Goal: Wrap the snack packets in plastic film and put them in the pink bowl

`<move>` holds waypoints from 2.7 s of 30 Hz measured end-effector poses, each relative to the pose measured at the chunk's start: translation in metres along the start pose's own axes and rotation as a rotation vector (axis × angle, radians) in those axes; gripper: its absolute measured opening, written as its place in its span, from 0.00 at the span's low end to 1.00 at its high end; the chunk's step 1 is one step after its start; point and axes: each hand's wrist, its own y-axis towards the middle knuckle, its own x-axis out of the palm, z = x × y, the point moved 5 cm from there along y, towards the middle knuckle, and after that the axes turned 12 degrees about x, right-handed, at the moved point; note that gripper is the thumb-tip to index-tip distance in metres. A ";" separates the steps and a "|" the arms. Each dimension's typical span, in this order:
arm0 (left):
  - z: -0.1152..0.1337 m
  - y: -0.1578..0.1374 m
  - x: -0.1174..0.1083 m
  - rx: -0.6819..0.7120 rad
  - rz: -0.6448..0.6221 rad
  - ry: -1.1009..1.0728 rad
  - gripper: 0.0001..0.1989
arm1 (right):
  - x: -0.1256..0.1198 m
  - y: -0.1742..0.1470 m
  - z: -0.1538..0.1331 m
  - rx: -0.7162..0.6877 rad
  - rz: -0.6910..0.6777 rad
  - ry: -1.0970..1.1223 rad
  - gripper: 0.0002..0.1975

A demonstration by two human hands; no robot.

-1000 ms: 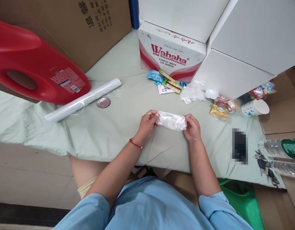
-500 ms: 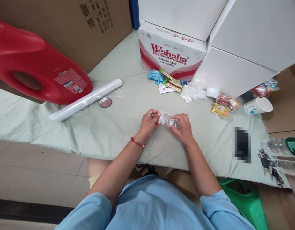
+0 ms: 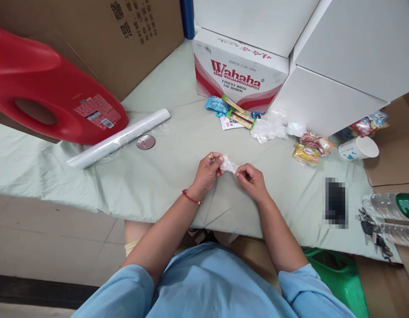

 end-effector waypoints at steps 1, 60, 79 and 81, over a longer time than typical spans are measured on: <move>0.001 0.000 0.001 -0.008 -0.008 -0.016 0.21 | -0.001 0.001 0.001 0.012 0.008 0.012 0.07; 0.000 -0.011 0.004 0.154 -0.223 0.099 0.28 | -0.019 0.012 0.026 0.334 0.060 0.837 0.24; 0.025 -0.018 -0.014 0.405 0.063 0.205 0.13 | -0.024 0.015 0.028 0.262 0.091 0.774 0.22; 0.027 -0.017 -0.020 0.368 0.094 0.151 0.13 | -0.027 0.016 0.030 0.280 0.117 0.802 0.22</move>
